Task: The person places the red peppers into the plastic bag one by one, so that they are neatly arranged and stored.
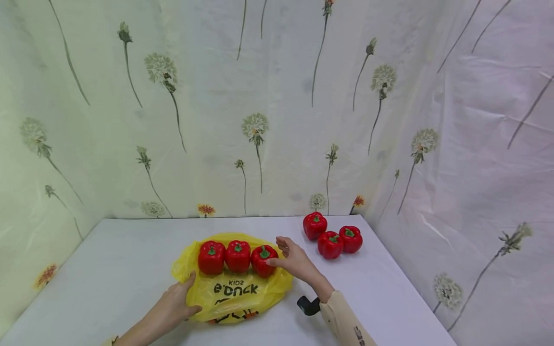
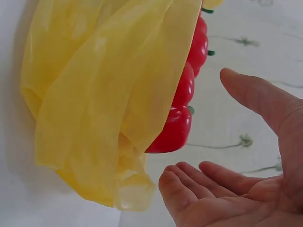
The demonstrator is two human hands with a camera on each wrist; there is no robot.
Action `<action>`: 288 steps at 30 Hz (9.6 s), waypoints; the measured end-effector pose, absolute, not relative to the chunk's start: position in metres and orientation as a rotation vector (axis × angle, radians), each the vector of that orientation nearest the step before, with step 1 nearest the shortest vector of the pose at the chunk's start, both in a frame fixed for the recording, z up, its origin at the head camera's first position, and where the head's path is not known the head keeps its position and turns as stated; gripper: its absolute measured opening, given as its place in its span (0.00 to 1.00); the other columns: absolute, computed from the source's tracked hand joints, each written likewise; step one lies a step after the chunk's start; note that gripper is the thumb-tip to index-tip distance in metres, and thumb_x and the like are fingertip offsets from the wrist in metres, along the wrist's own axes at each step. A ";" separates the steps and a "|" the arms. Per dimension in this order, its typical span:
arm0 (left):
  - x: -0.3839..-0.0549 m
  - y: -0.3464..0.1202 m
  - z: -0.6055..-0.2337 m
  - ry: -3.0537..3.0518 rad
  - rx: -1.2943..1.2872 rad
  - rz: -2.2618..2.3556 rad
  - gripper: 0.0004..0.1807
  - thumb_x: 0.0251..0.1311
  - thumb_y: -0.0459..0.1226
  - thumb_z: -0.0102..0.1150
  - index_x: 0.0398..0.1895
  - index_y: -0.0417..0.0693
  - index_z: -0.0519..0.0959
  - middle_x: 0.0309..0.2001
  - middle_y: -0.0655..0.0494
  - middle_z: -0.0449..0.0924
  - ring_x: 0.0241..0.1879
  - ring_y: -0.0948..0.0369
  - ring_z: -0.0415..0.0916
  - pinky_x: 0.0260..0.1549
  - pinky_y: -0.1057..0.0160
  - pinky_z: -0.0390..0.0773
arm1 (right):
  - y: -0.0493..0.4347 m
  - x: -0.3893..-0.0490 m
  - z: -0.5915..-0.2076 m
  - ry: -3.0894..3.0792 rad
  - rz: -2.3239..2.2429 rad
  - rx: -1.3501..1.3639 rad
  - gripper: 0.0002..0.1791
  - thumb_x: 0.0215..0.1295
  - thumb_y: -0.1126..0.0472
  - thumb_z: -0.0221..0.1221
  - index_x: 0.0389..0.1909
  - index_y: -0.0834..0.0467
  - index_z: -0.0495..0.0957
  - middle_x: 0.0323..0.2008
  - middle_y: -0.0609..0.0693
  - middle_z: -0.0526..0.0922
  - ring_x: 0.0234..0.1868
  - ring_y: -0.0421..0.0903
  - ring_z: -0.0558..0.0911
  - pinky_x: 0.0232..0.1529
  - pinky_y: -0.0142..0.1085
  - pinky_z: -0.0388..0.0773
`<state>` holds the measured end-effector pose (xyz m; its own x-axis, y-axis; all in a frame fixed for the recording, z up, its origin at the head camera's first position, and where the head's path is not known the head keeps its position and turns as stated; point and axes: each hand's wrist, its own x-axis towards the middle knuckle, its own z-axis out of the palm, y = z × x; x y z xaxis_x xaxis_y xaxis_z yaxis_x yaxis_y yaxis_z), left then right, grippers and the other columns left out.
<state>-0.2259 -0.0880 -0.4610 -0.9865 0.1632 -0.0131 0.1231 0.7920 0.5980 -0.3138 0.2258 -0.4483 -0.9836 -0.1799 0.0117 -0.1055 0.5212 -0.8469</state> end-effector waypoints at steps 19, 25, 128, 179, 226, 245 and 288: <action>-0.226 -0.088 -0.462 2.890 0.230 0.991 0.50 0.42 0.32 0.75 0.69 0.26 0.58 0.63 0.25 0.65 0.41 0.52 0.75 0.41 0.52 0.82 | 0.243 -0.314 -0.430 2.692 -1.525 -0.247 0.43 0.51 0.48 0.71 0.67 0.55 0.65 0.67 0.57 0.70 0.68 0.59 0.68 0.61 0.48 0.73; -0.225 -0.089 -0.461 2.907 0.240 0.994 0.50 0.42 0.32 0.75 0.68 0.25 0.58 0.62 0.25 0.66 0.43 0.51 0.75 0.44 0.50 0.81 | 0.253 -0.316 -0.426 2.728 -1.530 -0.247 0.42 0.53 0.46 0.69 0.67 0.54 0.65 0.67 0.57 0.70 0.67 0.58 0.69 0.60 0.48 0.73; -0.226 -0.088 -0.460 2.878 0.235 0.989 0.49 0.42 0.33 0.75 0.67 0.25 0.59 0.62 0.28 0.67 0.45 0.51 0.74 0.49 0.46 0.79 | 0.353 -0.350 -0.464 2.890 -1.372 0.517 0.49 0.58 0.52 0.67 0.72 0.69 0.51 0.69 0.70 0.57 0.67 0.66 0.58 0.60 0.59 0.70; -0.227 -0.090 -0.455 2.874 0.218 0.984 0.48 0.41 0.32 0.76 0.66 0.25 0.61 0.61 0.27 0.69 0.55 0.40 0.74 0.49 0.45 0.78 | 0.323 -0.320 -0.465 2.815 -1.449 0.443 0.56 0.52 0.49 0.70 0.70 0.70 0.46 0.66 0.70 0.57 0.66 0.68 0.58 0.58 0.60 0.71; -0.225 -0.091 -0.455 2.905 0.244 0.992 0.49 0.41 0.32 0.75 0.67 0.25 0.61 0.62 0.27 0.68 0.57 0.38 0.72 0.51 0.44 0.77 | 0.221 -0.287 -0.428 2.806 -1.549 0.004 0.49 0.47 0.45 0.73 0.66 0.60 0.61 0.62 0.58 0.74 0.62 0.58 0.73 0.53 0.48 0.80; -0.226 -0.094 -0.456 2.896 0.271 1.018 0.48 0.42 0.33 0.75 0.67 0.24 0.60 0.63 0.27 0.67 0.60 0.37 0.70 0.53 0.42 0.75 | 0.177 -0.272 -0.420 2.695 -1.586 -0.161 0.44 0.47 0.48 0.74 0.63 0.58 0.66 0.57 0.54 0.78 0.56 0.52 0.77 0.54 0.47 0.79; -0.224 -0.094 -0.457 2.933 0.317 1.006 0.46 0.43 0.32 0.74 0.65 0.23 0.62 0.62 0.27 0.69 0.59 0.36 0.70 0.53 0.43 0.75 | 0.116 -0.263 -0.449 2.648 -1.299 -0.381 0.52 0.49 0.42 0.71 0.69 0.63 0.59 0.65 0.60 0.71 0.63 0.59 0.71 0.59 0.60 0.71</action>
